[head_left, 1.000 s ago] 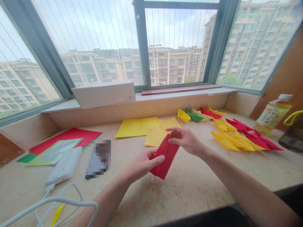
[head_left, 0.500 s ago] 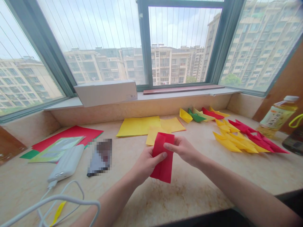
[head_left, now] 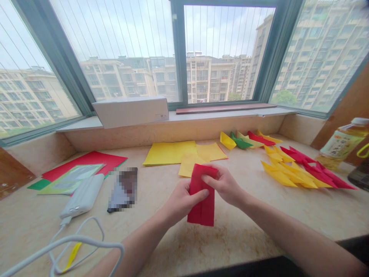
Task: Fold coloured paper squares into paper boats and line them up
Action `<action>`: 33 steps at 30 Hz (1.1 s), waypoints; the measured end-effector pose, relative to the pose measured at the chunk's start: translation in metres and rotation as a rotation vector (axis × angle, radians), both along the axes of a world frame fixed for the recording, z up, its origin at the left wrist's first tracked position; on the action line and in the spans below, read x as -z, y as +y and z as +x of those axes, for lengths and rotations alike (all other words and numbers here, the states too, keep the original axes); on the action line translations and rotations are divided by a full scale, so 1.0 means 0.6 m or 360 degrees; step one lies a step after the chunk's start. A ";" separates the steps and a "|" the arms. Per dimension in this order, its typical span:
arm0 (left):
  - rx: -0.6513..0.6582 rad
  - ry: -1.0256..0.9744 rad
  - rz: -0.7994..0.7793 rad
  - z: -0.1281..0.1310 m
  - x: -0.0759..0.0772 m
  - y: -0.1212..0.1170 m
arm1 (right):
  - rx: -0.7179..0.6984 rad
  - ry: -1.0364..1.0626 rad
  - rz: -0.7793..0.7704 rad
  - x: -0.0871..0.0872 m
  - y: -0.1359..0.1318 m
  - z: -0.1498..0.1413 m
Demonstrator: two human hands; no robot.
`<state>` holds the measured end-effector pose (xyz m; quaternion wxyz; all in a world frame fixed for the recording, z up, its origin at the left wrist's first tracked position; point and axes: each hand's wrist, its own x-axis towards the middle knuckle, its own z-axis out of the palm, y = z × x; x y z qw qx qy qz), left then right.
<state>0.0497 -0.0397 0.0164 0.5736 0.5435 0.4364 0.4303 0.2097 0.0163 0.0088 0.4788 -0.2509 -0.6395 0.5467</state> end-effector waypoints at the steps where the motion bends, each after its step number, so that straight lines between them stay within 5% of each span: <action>1: -0.0015 -0.0033 0.0006 0.001 -0.001 -0.001 | 0.0005 0.0005 0.0004 -0.001 0.000 0.000; 13: -0.0075 -0.0074 0.0079 0.002 0.004 0.003 | 0.0001 -0.0025 -0.0069 -0.006 -0.003 -0.001; 18: 0.0017 -0.0063 0.0071 0.003 -0.001 0.000 | 0.0094 0.0019 0.0097 0.002 0.002 0.002; 26: -0.0082 -0.0080 0.0115 -0.006 0.002 0.007 | -0.0114 -0.0207 0.0544 0.006 0.000 0.014; 33: 0.0030 -0.0209 0.0078 -0.003 -0.002 0.000 | -0.0056 -0.0284 0.0572 0.006 -0.001 0.014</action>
